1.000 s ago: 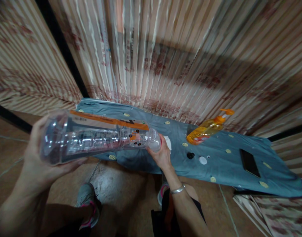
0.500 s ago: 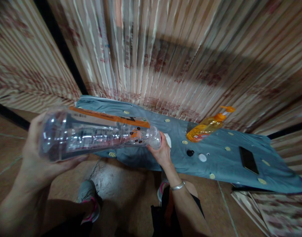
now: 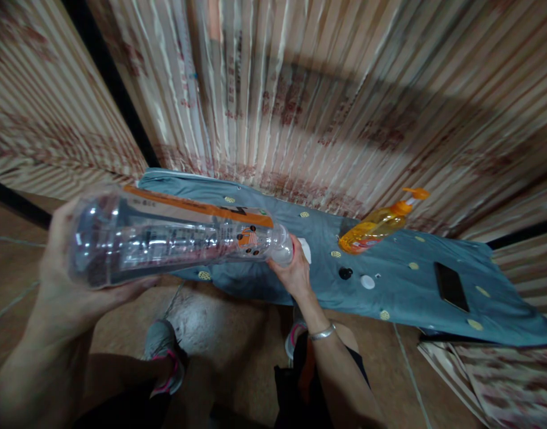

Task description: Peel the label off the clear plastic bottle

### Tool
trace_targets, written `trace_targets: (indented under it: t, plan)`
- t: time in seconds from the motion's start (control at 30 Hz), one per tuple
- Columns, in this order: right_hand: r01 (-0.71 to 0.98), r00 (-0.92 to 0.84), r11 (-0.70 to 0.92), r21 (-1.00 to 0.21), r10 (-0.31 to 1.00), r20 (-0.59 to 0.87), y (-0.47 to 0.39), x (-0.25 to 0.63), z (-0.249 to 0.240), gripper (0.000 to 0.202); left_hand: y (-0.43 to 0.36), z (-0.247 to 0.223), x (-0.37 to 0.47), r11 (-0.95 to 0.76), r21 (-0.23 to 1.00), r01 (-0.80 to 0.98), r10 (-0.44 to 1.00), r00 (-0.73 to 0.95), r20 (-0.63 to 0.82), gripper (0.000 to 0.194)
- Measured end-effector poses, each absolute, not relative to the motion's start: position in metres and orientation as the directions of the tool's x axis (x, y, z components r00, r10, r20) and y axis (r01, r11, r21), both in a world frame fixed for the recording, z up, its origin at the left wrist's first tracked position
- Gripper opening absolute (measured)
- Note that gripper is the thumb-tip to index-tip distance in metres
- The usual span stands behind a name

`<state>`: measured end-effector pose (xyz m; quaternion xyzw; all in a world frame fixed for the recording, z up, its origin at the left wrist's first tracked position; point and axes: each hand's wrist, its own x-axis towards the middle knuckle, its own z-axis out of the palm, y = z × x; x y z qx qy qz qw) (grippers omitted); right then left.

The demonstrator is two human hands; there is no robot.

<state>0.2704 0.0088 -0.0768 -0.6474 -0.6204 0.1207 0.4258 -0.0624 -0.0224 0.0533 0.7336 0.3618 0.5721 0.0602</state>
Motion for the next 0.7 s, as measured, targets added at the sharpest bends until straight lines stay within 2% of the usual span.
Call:
trace_targets:
  t: [0.43, 0.7]
  plan:
    - [0.714, 0.195, 0.138, -0.686, 0.902, 0.384, 0.010, 0.270, -0.079, 0.081, -0.023, 0.052, -0.063, -0.718, 0.499, 0.485, 0.599, 0.066, 0.798, 0.108]
    - [0.706, 0.194, 0.140, -0.695, 0.905, 0.379, 0.009, 0.271, -0.078, 0.084, -0.027, 0.054, -0.069, -0.683, 0.580, 0.444, 0.671, 0.070, 0.738, 0.113]
